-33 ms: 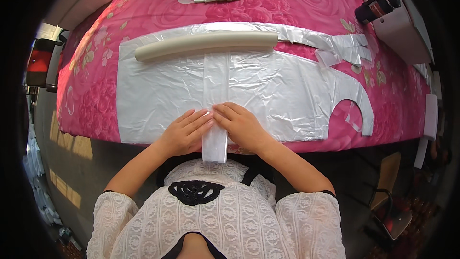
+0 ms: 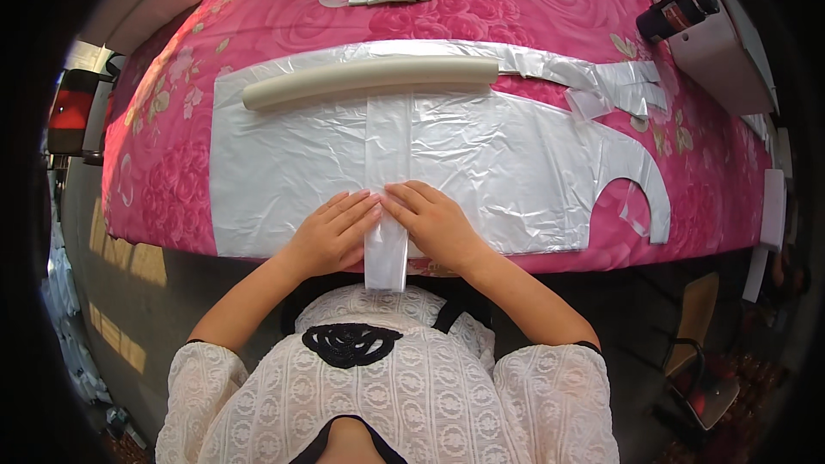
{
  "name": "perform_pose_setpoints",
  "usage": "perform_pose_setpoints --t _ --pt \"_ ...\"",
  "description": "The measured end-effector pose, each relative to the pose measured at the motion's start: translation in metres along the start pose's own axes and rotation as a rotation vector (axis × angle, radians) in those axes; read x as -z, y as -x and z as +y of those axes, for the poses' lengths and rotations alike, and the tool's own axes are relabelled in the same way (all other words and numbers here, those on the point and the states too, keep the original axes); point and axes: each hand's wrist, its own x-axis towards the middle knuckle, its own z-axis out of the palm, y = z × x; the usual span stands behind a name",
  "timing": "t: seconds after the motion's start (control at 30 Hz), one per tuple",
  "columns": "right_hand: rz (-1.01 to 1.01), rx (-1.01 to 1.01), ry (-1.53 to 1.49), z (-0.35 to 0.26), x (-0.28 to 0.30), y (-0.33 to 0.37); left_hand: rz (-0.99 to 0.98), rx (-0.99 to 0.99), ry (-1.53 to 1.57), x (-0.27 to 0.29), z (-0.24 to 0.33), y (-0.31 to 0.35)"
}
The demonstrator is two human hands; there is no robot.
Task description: The person unrolls a roll of clear plastic film onto a pink floral tablecloth. They repeatedly tear off strips of the film by hand and place them on the table. The person handles the roll and the torn pieces throughout the clip.
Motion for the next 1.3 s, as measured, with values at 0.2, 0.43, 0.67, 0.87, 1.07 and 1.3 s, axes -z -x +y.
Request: perform_pose_setpoints --t 0.2,0.43,0.67,0.87,1.07,1.3 --pt "0.008 -0.043 -0.010 0.010 0.008 -0.004 0.043 0.124 0.099 -0.004 -0.002 -0.006" --pt "-0.110 -0.750 -0.432 0.020 0.020 -0.040 0.430 0.814 0.895 -0.007 -0.010 -0.027" --pt "-0.227 -0.953 -0.551 0.030 0.025 -0.056 0.000 0.335 0.065 -0.016 0.006 -0.033" --pt "-0.010 -0.655 -0.022 0.011 0.017 -0.046 -0.025 0.351 -0.050 -0.024 0.003 -0.036" --pt "-0.008 0.085 0.129 0.049 0.014 -0.043 0.109 0.351 -0.018 -0.023 -0.005 -0.045" --pt "-0.107 0.013 -0.106 0.063 0.025 -0.052 0.110 0.258 -0.106 -0.021 -0.020 -0.052"
